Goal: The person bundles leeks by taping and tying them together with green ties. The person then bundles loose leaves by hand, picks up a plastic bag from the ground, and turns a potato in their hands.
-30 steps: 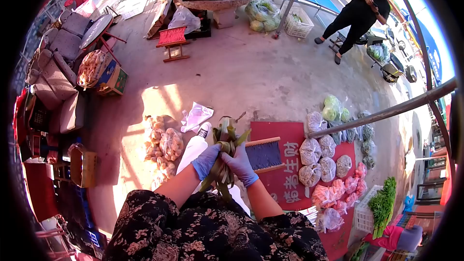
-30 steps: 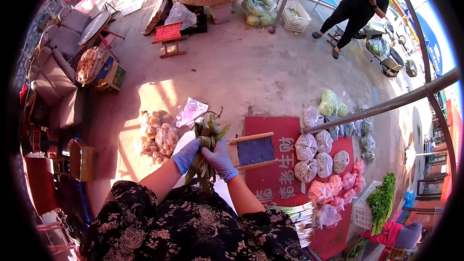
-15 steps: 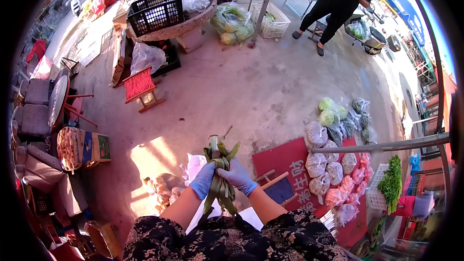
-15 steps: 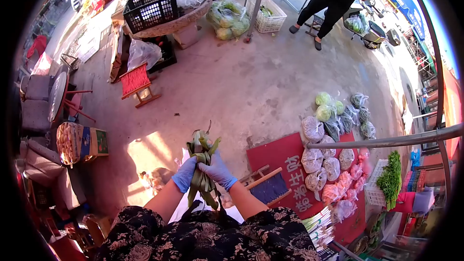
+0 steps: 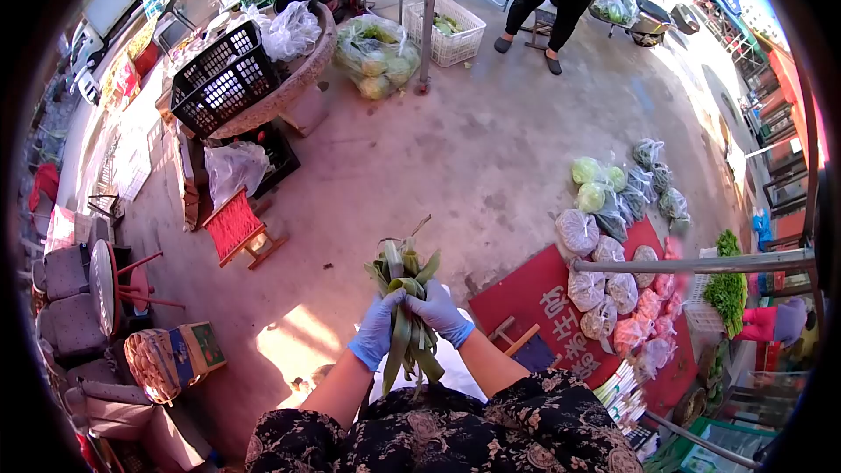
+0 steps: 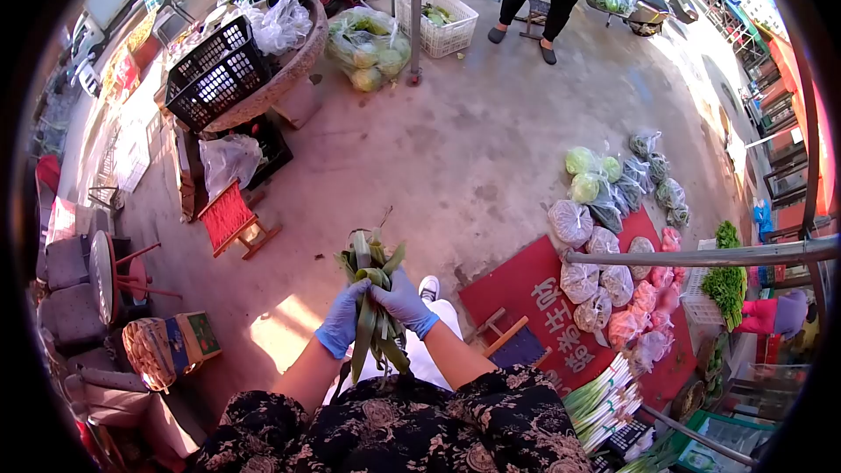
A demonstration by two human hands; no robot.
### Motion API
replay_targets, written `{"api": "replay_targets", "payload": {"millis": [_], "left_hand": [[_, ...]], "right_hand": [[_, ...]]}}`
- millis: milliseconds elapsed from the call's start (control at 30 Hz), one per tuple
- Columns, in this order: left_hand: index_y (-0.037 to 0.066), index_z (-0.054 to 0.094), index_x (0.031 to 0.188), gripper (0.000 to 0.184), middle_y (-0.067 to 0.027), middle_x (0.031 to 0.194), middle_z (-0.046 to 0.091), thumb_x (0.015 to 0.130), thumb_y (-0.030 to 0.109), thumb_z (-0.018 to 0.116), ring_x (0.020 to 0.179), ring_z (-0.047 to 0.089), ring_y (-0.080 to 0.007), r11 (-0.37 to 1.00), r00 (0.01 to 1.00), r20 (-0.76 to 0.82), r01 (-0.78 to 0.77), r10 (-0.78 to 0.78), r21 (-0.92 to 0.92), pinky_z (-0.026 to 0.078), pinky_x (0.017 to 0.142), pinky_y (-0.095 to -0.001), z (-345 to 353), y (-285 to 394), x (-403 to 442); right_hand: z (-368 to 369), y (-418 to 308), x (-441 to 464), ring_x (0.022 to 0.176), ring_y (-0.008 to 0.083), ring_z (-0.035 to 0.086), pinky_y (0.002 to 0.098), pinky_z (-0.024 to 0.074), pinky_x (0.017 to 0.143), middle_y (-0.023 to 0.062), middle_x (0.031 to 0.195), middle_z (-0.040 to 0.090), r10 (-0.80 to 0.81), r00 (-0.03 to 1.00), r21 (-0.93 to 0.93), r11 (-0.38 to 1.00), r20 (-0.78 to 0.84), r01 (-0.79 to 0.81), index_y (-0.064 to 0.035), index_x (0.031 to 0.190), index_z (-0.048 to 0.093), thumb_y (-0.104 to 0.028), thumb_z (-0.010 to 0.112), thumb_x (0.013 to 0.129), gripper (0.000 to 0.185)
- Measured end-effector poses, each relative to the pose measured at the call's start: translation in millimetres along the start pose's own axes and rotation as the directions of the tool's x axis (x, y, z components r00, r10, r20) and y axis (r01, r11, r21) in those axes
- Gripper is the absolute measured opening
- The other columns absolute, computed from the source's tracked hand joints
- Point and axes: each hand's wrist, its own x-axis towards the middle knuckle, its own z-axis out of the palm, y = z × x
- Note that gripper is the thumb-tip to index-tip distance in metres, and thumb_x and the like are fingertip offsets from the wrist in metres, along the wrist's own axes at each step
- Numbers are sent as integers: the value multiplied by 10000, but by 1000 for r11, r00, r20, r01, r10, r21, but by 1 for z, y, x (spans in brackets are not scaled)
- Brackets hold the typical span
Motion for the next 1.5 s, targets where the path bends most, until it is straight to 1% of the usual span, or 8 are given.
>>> {"api": "replay_targets", "payload": {"millis": [433, 600, 800, 1033, 1100, 1200, 1300, 1500], "left_hand": [[74, 470, 1153, 422, -71, 1032, 559, 801, 237, 636, 924, 564, -198, 971, 980, -23, 199, -198, 136, 483, 802, -325, 145, 97, 273], [68, 465, 1164, 354, -90, 1062, 564, 834, 159, 556, 949, 568, -211, 968, 972, 25, 228, -232, 104, 472, 836, -334, 194, 121, 372], [65, 456, 1180, 354, -101, 1062, 564, 838, 132, 521, 950, 570, -210, 936, 939, 46, 335, -341, 108, 475, 834, -327, 243, 145, 472], [59, 475, 1165, 333, -93, 1067, 566, 852, 169, 508, 946, 571, -211, 921, 917, 97, 390, -387, -10, 482, 823, -342, 291, 188, 594], [55, 461, 1184, 356, -101, 1133, 531, 858, 195, 498, 1027, 533, -217, 935, 930, 89, 354, -356, 36, 446, 899, -350, 297, 207, 637], [58, 439, 1203, 383, -108, 1203, 478, 876, 255, 475, 1082, 496, -242, 925, 931, 68, 344, -358, 160, 418, 937, -376, 316, 242, 700], [62, 449, 1186, 374, -105, 1171, 500, 867, 253, 481, 1060, 510, -231, 937, 948, 78, 291, -310, 194, 427, 924, -367, 340, 267, 766], [65, 453, 1205, 395, -98, 1149, 529, 852, 235, 507, 1045, 521, -218, 929, 957, 77, 251, -281, 271, 413, 925, -355, 426, 290, 876]], "right_hand": [[-181, -119, 210, 1153, 271, 378, 342, 253, 1014, 166, 1214, 403, -452, 889, -36, 892, -69, 450, 2, 1286, 299, -32, 438, 675, 628], [-258, -173, 281, 1193, 392, 322, 435, 172, 1054, 241, 1256, 357, -515, 857, -405, 788, -20, 464, -7, 1282, 301, -122, 497, 639, 682], [-329, -213, 343, 1130, 376, 392, 511, 142, 1036, 243, 1211, 399, -510, 856, -693, 649, -91, 313, -5, 1289, 273, -273, 581, 646, 761], [-405, -246, 451, 1166, 410, 322, 427, 250, 1001, 291, 1201, 355, -360, 920, -494, 835, -158, 242, 62, 1268, 286, -376, 555, 751, 730], [-420, -259, 491, 1042, 416, 431, 429, 329, 931, 278, 1107, 431, -583, 741, -594, 740, -333, 316, 38, 1175, 386, -331, 544, 757, 580], [-450, -267, 555, 1064, 420, 423, 421, 337, 929, 295, 1155, 395, -587, 745, -600, 733, -317, 322, 38, 1186, 382, -313, 519, 789, 547], [-488, -313, 590, 1141, 391, 388, 402, 310, 971, 251, 1237, 381, -285, 889, -289, 940, -359, 184, 5, 1273, 317, -308, 497, 826, 575], [-578, -364, 645, 1120, 356, 440, 387, 355, 948, 234, 1221, 418, -338, 883, -278, 927, -324, 253, -37, 1327, 247, -347, 568, 780, 707]]}}
